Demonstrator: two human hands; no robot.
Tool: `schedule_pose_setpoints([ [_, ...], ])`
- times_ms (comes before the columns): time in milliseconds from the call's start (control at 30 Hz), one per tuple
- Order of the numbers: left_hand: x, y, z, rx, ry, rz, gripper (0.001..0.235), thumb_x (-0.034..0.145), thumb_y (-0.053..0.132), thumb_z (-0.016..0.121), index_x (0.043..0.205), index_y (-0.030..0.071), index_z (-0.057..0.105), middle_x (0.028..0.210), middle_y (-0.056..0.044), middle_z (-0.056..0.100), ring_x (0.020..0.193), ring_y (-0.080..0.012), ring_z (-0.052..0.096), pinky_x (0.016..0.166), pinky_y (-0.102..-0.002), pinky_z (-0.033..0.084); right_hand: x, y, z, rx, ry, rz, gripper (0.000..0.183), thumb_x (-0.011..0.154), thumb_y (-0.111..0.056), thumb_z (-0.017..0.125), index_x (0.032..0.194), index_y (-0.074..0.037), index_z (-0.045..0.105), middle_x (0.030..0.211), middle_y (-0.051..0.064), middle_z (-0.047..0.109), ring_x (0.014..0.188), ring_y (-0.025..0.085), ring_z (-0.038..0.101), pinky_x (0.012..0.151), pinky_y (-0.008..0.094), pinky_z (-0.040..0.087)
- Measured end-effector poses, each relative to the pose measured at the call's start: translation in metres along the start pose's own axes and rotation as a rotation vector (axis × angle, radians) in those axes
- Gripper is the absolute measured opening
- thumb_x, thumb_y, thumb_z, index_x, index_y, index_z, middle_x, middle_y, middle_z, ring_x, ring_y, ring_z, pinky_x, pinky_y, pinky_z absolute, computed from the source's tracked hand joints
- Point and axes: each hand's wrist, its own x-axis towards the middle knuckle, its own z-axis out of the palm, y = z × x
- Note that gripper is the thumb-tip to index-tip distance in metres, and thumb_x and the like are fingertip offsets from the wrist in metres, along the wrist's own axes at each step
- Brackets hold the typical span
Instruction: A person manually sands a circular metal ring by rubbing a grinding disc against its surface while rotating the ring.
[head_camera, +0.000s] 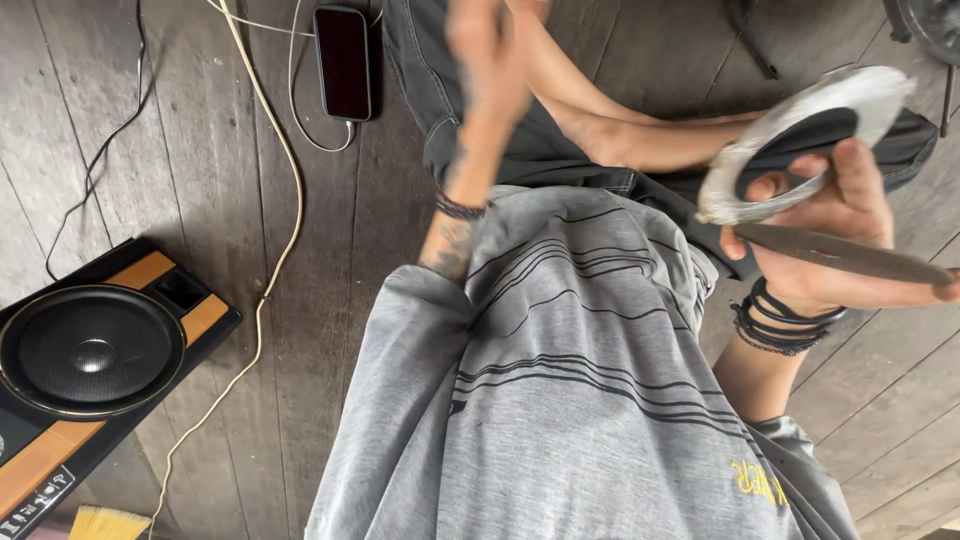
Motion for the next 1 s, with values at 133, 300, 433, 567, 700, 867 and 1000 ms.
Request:
schedule_pose_setpoints([
  [133, -0.003, -0.159, -0.088, 0.552, 0.112, -0.043, 0.050, 0.081, -0.006, 0.065, 0.127, 0.012, 0.059, 0.122, -0.010, 0.054, 0.103, -0.0258, 0.060, 0.089, -0.036, 0.054, -0.004, 0.002, -0.013, -0.088, 0.094, 0.014, 0.057, 0.112, -0.044, 0.057, 0.162, -0.017, 0.052, 0.151, 0.004, 0.060, 0.134, 0.030, 0.058, 0.075, 0.056, 0.066],
  [300, -0.034, -0.298, -0.155, 1.166, -0.378, -0.599, 0.117, 0.063, -0.025, 0.052, 0.158, 0.043, 0.042, 0.165, -0.012, 0.014, 0.152, -0.0359, 0.003, 0.121, -0.074, 0.021, 0.005, 0.017, -0.008, -0.060, 0.168, 0.032, 0.068, 0.105, -0.057, 0.062, 0.160, -0.018, 0.059, 0.152, 0.007, 0.062, 0.135, 0.030, 0.062, 0.068, 0.054, 0.065],
  [433, -0.050, -0.282, -0.174, 1.221, -0.646, -0.770, 0.128, 0.063, -0.026, 0.042, 0.170, 0.037, 0.014, 0.167, -0.018, -0.013, 0.145, -0.0423, -0.024, 0.123, -0.075, 0.006, 0.008, 0.019, -0.004, -0.134, 0.123, 0.070, 0.090, 0.091, -0.074, 0.068, 0.164, -0.026, 0.054, 0.158, -0.001, 0.057, 0.143, 0.025, 0.056, 0.074, 0.053, 0.065],
  [567, -0.081, -0.287, -0.181, 1.255, -0.503, -0.750, 0.102, 0.068, -0.016, 0.058, 0.159, 0.023, 0.030, 0.166, -0.019, -0.001, 0.147, -0.0409, -0.017, 0.121, -0.074, 0.009, 0.002, 0.018, -0.008, -0.096, 0.156, 0.063, 0.089, 0.089, -0.073, 0.068, 0.164, -0.027, 0.056, 0.161, -0.001, 0.056, 0.142, 0.026, 0.054, 0.076, 0.058, 0.066],
  [700, -0.086, -0.294, -0.178, 1.224, -0.224, -0.548, 0.095, 0.071, -0.012, 0.071, 0.153, 0.028, 0.047, 0.166, -0.015, 0.010, 0.153, -0.0397, -0.002, 0.124, -0.074, 0.016, 0.004, 0.018, -0.018, -0.095, 0.187, 0.053, 0.088, 0.089, -0.073, 0.064, 0.164, -0.027, 0.057, 0.159, 0.001, 0.056, 0.141, 0.027, 0.055, 0.075, 0.057, 0.066],
  [867, -0.064, -0.306, -0.161, 1.201, -0.286, -0.421, 0.117, 0.058, -0.023, 0.058, 0.156, 0.040, 0.045, 0.165, -0.013, 0.006, 0.151, -0.0412, -0.010, 0.123, -0.075, 0.020, -0.001, 0.019, -0.016, -0.176, 0.213, 0.061, 0.086, 0.091, -0.075, 0.062, 0.165, -0.031, 0.057, 0.159, -0.001, 0.055, 0.138, 0.024, 0.054, 0.075, 0.054, 0.065],
  [1000, -0.054, -0.327, -0.157, 1.239, -0.285, -0.379, 0.116, 0.063, -0.020, 0.059, 0.161, 0.039, 0.038, 0.167, -0.014, 0.002, 0.153, -0.0418, -0.010, 0.124, -0.074, 0.022, -0.016, 0.018, -0.023, -0.096, 0.242, 0.015, 0.084, 0.091, -0.066, 0.066, 0.165, -0.028, 0.056, 0.161, 0.001, 0.056, 0.141, 0.025, 0.055, 0.076, 0.057, 0.064],
])
